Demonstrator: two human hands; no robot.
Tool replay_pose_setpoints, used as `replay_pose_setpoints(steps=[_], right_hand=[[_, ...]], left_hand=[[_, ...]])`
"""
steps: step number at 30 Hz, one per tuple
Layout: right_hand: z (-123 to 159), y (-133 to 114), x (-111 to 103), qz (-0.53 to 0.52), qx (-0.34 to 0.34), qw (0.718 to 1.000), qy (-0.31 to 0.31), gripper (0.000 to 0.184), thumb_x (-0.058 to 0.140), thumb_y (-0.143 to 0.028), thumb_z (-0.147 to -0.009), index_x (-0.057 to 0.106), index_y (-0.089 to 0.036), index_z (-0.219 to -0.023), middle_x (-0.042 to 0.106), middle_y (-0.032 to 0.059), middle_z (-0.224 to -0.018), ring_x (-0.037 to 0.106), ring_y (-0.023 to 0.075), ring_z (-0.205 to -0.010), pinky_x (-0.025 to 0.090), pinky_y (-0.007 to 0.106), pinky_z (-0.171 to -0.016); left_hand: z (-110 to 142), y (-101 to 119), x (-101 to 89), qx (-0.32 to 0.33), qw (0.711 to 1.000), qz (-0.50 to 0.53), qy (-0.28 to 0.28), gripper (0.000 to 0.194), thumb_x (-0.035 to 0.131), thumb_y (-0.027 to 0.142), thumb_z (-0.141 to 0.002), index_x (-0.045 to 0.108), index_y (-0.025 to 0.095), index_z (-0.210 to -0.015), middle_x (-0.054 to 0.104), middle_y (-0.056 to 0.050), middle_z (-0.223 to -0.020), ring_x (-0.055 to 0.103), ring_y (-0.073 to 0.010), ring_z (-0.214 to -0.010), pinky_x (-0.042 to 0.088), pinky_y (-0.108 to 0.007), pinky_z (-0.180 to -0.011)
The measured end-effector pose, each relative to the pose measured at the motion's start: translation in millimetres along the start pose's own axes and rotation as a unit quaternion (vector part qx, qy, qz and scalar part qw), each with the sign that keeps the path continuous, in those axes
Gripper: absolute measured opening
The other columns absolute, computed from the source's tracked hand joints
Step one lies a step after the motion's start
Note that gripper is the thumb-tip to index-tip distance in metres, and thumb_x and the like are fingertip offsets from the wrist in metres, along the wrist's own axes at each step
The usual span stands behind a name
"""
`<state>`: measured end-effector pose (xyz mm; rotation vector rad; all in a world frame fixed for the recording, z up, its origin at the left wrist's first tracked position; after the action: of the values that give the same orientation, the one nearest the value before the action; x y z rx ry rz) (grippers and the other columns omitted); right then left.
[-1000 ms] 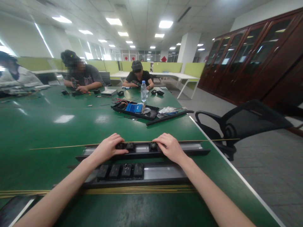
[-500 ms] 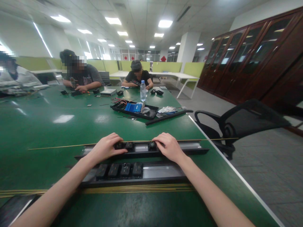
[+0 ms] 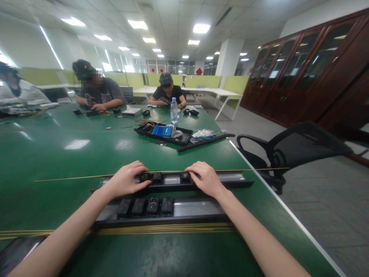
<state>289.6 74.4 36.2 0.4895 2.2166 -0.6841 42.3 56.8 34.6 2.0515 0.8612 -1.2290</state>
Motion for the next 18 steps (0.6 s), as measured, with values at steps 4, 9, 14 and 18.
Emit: replay_pose_setpoints(steps=[4, 9, 14, 18], right_hand=[[0.6, 0.9, 0.7, -0.002, 0.002, 1.000, 0.000, 0.021, 0.049, -0.018, -0.095, 0.068, -0.025, -0.100, 0.072, 0.0050, -0.091, 0.063, 0.0224, -0.085, 0.049, 0.041, -0.081], [1.3, 2.4, 1.4, 0.002, 0.008, 1.000, 0.004, 0.021, 0.050, -0.018, -0.095, 0.070, -0.024, -0.099, 0.073, 0.0048, -0.091, 0.064, 0.0217, -0.085, 0.049, 0.040, -0.083], [1.0, 2.7, 1.6, 0.003, 0.006, 1.000, 0.002, 0.021, 0.050, -0.018, -0.095, 0.070, -0.023, -0.099, 0.072, 0.0055, -0.090, 0.064, 0.0213, -0.085, 0.049, 0.038, -0.081], [1.3, 3.7, 2.5, 0.004, 0.005, 1.000, -0.004, 0.020, 0.050, -0.017, -0.095, 0.069, -0.022, -0.100, 0.072, 0.0056, -0.091, 0.062, 0.0212, -0.085, 0.048, 0.038, -0.081]], left_hand=[[0.1, 3.0, -0.7, 0.006, 1.000, -0.008, -0.007, 0.025, 0.063, 0.039, -0.079, 0.065, 0.019, -0.095, 0.066, -0.007, -0.089, 0.061, -0.0225, -0.088, 0.051, -0.033, -0.076], [0.3, 2.8, 0.8, 0.000, 1.000, -0.022, -0.019, 0.028, 0.064, 0.037, -0.076, 0.065, 0.020, -0.098, 0.066, -0.007, -0.093, 0.062, -0.0228, -0.088, 0.051, -0.033, -0.076], [0.6, 0.0, -0.3, -0.026, 0.997, -0.012, -0.066, 0.039, 0.066, 0.045, -0.074, 0.064, 0.020, -0.103, 0.067, -0.006, -0.100, 0.064, -0.0233, -0.091, 0.050, -0.033, -0.080], [0.4, -9.9, 1.3, -0.072, 0.990, 0.001, -0.117, 0.049, 0.068, 0.059, -0.071, 0.066, 0.021, -0.102, 0.069, -0.005, -0.103, 0.066, -0.0242, -0.092, 0.050, -0.032, -0.081]])
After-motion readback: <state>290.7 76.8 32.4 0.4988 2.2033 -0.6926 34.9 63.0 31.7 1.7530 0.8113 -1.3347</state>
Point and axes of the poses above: each hand's wrist, its own z-axis away from the middle knuckle, its own x-axis out of the palm, y = z × x, the point moved 8 cm from there along -z, towards the middle knuckle
